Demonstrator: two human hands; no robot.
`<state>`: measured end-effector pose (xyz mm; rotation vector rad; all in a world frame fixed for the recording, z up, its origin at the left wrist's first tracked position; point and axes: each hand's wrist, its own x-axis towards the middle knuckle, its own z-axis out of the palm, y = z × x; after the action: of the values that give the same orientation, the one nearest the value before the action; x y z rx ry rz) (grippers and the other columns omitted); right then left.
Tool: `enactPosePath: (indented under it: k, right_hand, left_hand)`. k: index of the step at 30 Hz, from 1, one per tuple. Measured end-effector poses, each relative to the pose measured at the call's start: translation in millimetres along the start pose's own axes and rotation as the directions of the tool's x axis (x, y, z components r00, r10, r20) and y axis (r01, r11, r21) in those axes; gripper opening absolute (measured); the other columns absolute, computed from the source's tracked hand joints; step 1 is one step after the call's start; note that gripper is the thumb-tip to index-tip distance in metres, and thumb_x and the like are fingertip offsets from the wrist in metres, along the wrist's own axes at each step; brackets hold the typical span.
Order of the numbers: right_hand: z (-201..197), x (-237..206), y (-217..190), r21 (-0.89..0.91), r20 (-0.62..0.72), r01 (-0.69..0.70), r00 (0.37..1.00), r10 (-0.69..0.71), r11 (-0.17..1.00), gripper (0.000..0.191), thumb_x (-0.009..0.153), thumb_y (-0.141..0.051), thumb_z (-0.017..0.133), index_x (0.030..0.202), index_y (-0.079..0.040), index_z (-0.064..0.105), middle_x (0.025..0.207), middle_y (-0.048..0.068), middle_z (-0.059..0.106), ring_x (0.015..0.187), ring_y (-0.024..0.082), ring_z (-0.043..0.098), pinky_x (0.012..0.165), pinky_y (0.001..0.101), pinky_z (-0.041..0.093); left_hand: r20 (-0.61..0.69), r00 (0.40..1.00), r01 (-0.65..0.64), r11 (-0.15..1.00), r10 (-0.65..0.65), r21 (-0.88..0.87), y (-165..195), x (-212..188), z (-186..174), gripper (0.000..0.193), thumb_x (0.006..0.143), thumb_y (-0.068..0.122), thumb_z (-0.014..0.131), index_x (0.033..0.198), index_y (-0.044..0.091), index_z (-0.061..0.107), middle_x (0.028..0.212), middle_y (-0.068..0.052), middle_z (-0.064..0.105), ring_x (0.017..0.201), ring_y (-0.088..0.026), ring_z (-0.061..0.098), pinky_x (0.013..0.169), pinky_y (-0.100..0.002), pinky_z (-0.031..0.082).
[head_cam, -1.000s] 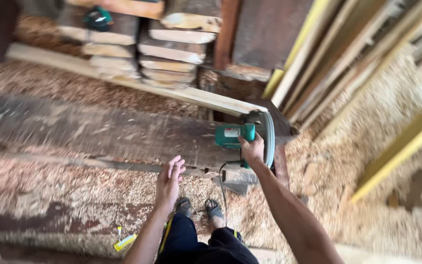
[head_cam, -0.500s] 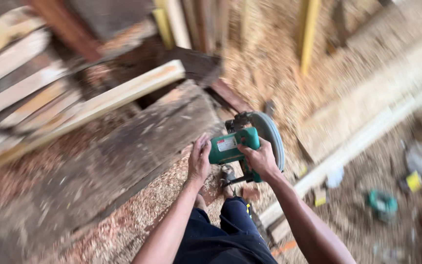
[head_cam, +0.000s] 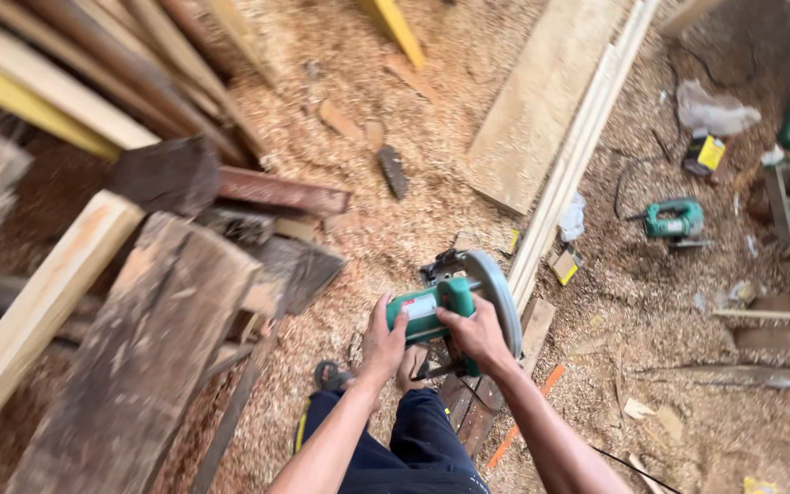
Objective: The person measures a wooden plank with a tape measure, marks it with a pencil and square, then uses a circular saw to cut the plank. They repeat the process on a second plank, cutting it to size.
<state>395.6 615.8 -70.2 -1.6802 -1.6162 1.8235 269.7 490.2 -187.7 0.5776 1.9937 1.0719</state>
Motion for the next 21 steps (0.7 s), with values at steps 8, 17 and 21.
enactPosePath:
  k: [8, 17, 21]
  right_hand:
    - [-58.0, 64.5, 96.4, 0.019, -0.07, 0.081, 0.994, -0.08, 0.997, 0.034, 0.083, -0.017, 0.078, 0.112, 0.0, 0.071, 0.085, 0.006, 0.075, 0.077, 0.014, 0.067, 0.071, 0.0304, 0.054]
    - [-92.0, 174.7, 202.2, -0.132, -0.246, -0.104, 0.967, 0.069, 0.986, 0.05, 0.072, -0.018, 0.078, 0.121, -0.008, 0.072, 0.096, 0.013, 0.079, 0.09, 0.023, 0.074, 0.085, 0.0351, 0.055]
    - [-93.8, 250.7, 261.6, -0.173, -0.313, -0.157, 0.945, 0.097, 0.972, 0.054, 0.066, -0.015, 0.073, 0.12, -0.013, 0.074, 0.099, 0.014, 0.078, 0.091, 0.028, 0.072, 0.086, 0.0379, 0.054]
  left_hand:
    - [0.157, 0.985, 0.043, 0.983, -0.072, 0.178, -18.1, 33.4, 83.1, 0.064, 0.1, 0.035, 0.057, 0.155, 0.009, 0.038, 0.153, -0.021, 0.049, 0.14, -0.038, 0.048, 0.115, -0.045, 0.039]
    - [0.294, 0.954, -0.057, 0.933, -0.053, 0.356, -66.8, 116.2, 189.3, 0.071, 0.096, 0.029, 0.062, 0.156, 0.007, 0.033, 0.16, -0.022, 0.039, 0.148, -0.037, 0.038, 0.12, -0.044, 0.033]
    - [0.427, 0.867, 0.074, 0.912, -0.259, 0.403, -87.7, 171.2, 230.3, 0.079, 0.096, 0.034, 0.061, 0.16, 0.011, 0.021, 0.166, -0.02, 0.023, 0.148, -0.038, 0.028, 0.119, -0.045, 0.029]
